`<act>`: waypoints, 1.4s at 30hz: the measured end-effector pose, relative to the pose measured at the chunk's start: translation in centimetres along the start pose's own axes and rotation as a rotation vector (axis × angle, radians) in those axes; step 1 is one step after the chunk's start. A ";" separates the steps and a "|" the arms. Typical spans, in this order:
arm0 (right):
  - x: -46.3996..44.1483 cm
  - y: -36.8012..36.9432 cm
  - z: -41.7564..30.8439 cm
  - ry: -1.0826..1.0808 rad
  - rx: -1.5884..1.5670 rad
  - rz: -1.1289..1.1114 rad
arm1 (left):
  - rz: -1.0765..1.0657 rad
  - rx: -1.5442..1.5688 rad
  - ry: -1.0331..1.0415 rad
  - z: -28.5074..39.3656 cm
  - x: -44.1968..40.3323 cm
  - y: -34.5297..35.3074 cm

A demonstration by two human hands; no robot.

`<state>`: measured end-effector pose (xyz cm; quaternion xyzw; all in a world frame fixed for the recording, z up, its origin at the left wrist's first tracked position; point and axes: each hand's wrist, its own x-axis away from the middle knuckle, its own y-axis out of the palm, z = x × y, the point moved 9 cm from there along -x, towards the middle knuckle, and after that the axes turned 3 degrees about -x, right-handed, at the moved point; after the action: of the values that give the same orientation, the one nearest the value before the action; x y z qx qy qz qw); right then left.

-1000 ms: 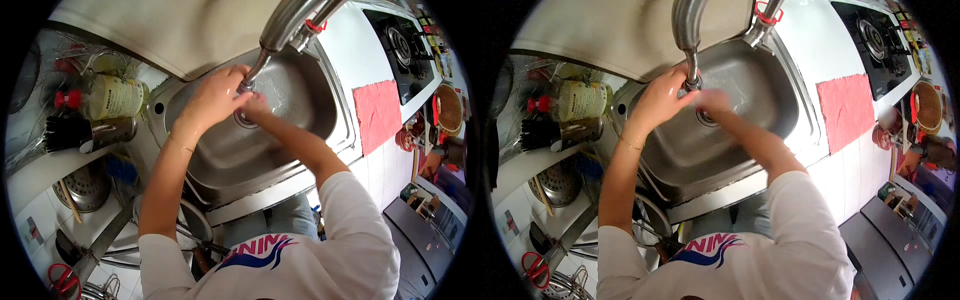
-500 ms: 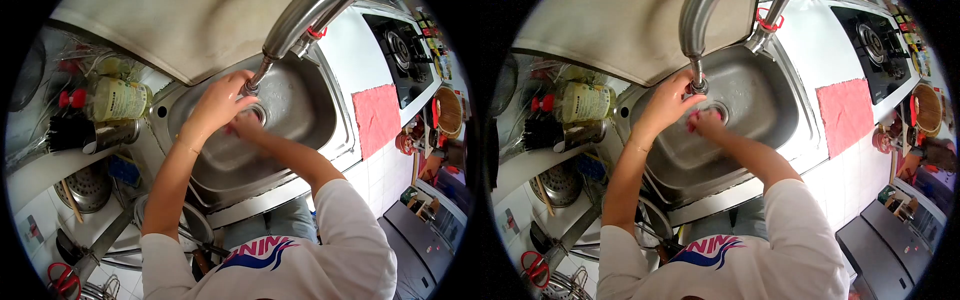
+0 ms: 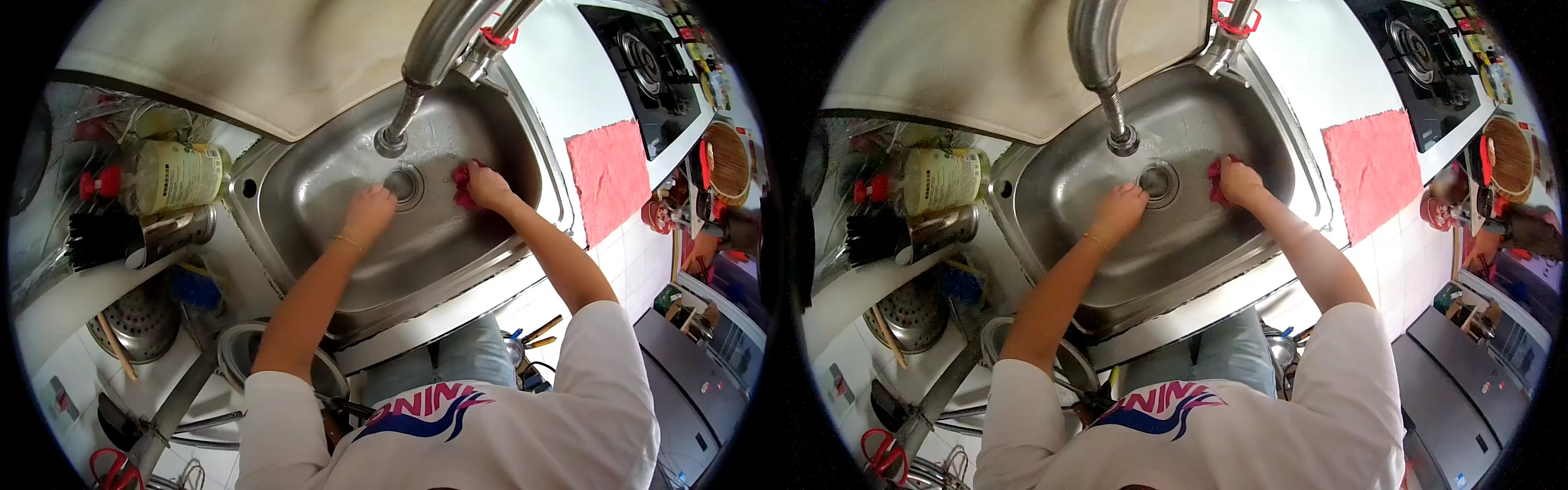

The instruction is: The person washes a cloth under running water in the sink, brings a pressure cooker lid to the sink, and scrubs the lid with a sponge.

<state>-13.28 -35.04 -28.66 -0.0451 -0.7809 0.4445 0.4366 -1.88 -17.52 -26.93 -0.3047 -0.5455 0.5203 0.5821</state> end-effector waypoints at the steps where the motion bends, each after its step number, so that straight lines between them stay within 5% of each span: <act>1: 0.1 0.0 0.3 0.002 0.002 0.001 | 0.002 0.002 0.001 0.7 -0.3 0.5; 13: 0.5 -0.2 1.2 -0.121 -0.206 0.223 | 0.273 -0.054 0.075 1.1 -0.2 -1.0; 16: 0.4 0.0 1.1 -0.088 -0.202 0.214 | 0.395 0.057 0.164 0.4 0.3 -3.0; 18: 0.4 0.1 1.0 -0.090 -0.204 0.184 | 0.551 0.515 0.007 -2.4 0.5 -4.1; 21: 0.3 0.0 0.8 -0.085 -0.223 0.167 | 0.581 0.579 -0.022 -3.5 0.7 -4.4; 27: 0.7 -0.8 0.5 -0.105 -0.309 0.233 | 0.511 0.166 0.187 -0.7 1.0 -7.2; 34: 0.4 -0.7 0.3 -0.068 -0.286 0.181 | 0.513 0.132 0.174 -0.4 1.4 -7.6; 37: 0.3 -0.4 0.4 -0.039 -0.255 0.128 | 0.557 0.402 0.106 -1.8 0.3 -5.8; 39: 0.4 -0.5 0.3 -0.034 -0.255 0.122 | 0.353 1.479 -0.430 -5.7 -1.0 1.0; 42: 0.4 -0.6 0.2 -0.044 -0.264 0.130 | 0.278 1.796 -0.708 -6.6 -1.2 3.3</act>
<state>-13.46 -35.31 -28.00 -0.1431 -0.8373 0.3662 0.3801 3.65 -16.34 -31.83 0.3648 -0.0486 0.8680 0.3334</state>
